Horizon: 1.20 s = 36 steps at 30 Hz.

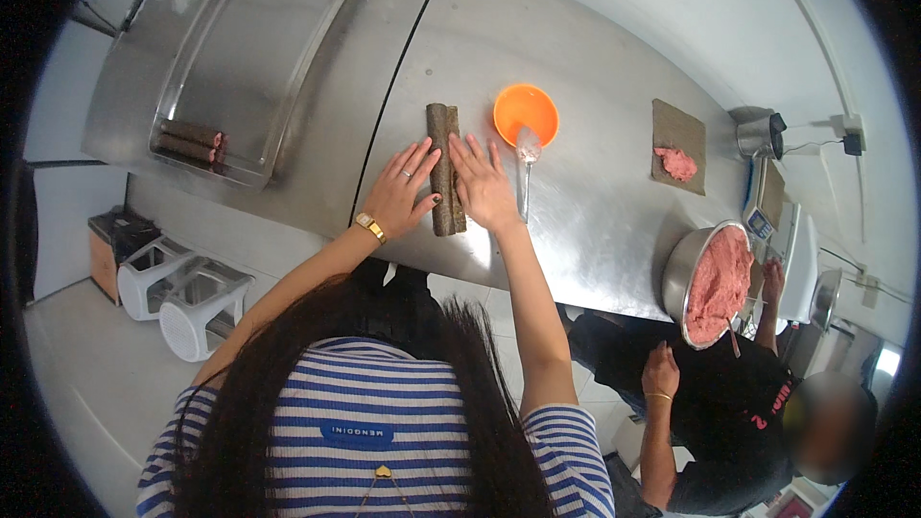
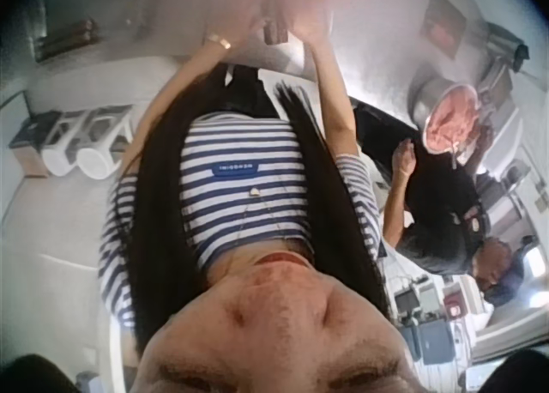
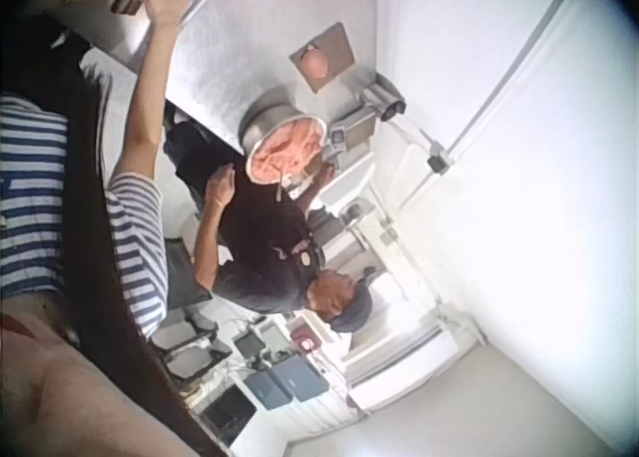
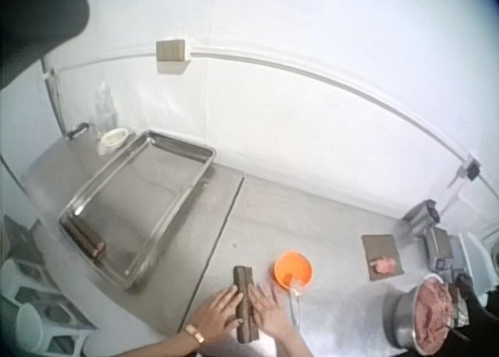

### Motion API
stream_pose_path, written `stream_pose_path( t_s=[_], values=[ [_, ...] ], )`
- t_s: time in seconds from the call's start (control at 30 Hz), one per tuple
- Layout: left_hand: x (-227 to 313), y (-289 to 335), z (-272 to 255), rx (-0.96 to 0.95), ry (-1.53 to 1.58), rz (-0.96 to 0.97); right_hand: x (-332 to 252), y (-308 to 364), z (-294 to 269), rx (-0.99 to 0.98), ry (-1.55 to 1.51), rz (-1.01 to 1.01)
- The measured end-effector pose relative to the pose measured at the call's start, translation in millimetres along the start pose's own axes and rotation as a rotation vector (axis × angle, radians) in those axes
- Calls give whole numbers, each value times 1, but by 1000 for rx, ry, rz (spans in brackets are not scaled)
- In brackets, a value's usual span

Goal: The person spreads a pink paste onto a sheet of nori using a spoon, then rolls the nori into a cylindrical shape. The completed roll is placed into a metal tray.

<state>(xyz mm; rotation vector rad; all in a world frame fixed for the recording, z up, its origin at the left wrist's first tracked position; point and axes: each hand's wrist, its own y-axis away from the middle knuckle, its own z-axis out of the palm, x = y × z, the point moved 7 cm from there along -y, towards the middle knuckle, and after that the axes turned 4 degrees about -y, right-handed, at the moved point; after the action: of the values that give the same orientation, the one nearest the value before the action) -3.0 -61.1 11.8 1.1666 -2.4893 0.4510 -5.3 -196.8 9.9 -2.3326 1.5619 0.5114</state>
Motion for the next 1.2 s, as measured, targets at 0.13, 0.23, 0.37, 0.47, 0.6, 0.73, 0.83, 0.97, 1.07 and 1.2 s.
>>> stream_pose_path(
  t_s=[0.13,0.23,0.37,0.47,0.6,0.73,0.83,0.97,1.07,1.2],
  values=[
    [0,-1,0,-6,13,3,14,-39,-2,60,-40,21],
    [0,0,0,25,37,7,13,-52,-12,170,-77,42],
    [-6,-3,-6,74,186,32,-5,-28,-26,408,-147,314],
    [-16,-8,-19,60,282,143,-40,-1,-14,485,-170,470],
    [-21,-53,-23,-129,-89,431,-48,3,6,399,-169,615],
    [-10,-91,-14,-320,-297,658,-41,2,7,396,-204,664],
    [-4,-100,-6,-460,-419,725,-42,2,4,409,-193,627],
    [-9,-87,-8,-545,-478,695,-47,4,5,306,-177,541],
    [-18,-57,-17,-540,-428,637,-61,8,9,250,-140,437],
    [-25,-41,-29,-490,-298,605,-79,21,12,298,-95,417]
  ],
)
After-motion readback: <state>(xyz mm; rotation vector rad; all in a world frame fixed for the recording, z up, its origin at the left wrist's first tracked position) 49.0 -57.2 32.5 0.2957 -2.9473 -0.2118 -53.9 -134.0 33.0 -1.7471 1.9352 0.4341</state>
